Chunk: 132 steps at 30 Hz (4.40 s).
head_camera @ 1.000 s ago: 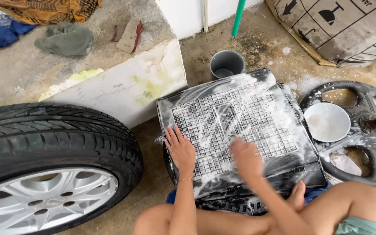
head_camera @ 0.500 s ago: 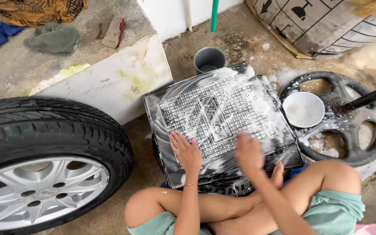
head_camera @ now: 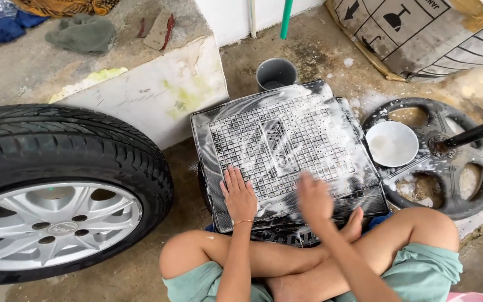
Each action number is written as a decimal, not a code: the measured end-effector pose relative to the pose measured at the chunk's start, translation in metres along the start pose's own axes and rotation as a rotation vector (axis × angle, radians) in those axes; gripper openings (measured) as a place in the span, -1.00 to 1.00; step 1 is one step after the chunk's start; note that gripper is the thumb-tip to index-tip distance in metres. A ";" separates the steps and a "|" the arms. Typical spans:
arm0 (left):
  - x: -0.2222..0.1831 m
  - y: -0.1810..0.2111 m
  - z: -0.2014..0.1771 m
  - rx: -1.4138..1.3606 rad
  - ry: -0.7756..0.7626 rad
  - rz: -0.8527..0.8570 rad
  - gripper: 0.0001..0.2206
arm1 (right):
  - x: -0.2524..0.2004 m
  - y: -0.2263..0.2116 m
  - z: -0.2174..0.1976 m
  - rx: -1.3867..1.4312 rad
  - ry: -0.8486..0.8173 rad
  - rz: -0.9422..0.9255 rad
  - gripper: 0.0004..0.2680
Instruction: The person scrubs a black car floor mat with soap and water using a sponge. They sit on the floor and work on the mat, which is placed on top of another mat. A car tire is visible nearby.
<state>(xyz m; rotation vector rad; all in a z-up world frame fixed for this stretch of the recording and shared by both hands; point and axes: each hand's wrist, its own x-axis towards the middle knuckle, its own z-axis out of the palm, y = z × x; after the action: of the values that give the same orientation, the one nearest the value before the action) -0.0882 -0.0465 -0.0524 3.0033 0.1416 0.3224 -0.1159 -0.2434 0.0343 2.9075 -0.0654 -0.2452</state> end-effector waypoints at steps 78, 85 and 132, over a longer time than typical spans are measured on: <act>0.005 0.003 -0.018 0.003 -0.039 0.009 -0.47 | 0.040 0.013 0.007 0.113 -0.009 0.085 -0.64; 0.001 -0.007 -0.013 -0.017 -0.034 0.029 -0.47 | 0.019 -0.073 0.032 0.251 0.418 -0.290 -0.62; 0.005 0.001 -0.022 -0.081 -0.066 -0.007 -0.50 | 0.068 0.098 0.051 0.411 0.058 0.482 -0.59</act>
<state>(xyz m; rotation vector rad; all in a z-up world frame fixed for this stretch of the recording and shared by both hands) -0.0880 -0.0446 -0.0302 2.9282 0.1293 0.2224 -0.0606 -0.3544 -0.0035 3.1664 -0.8882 -0.0668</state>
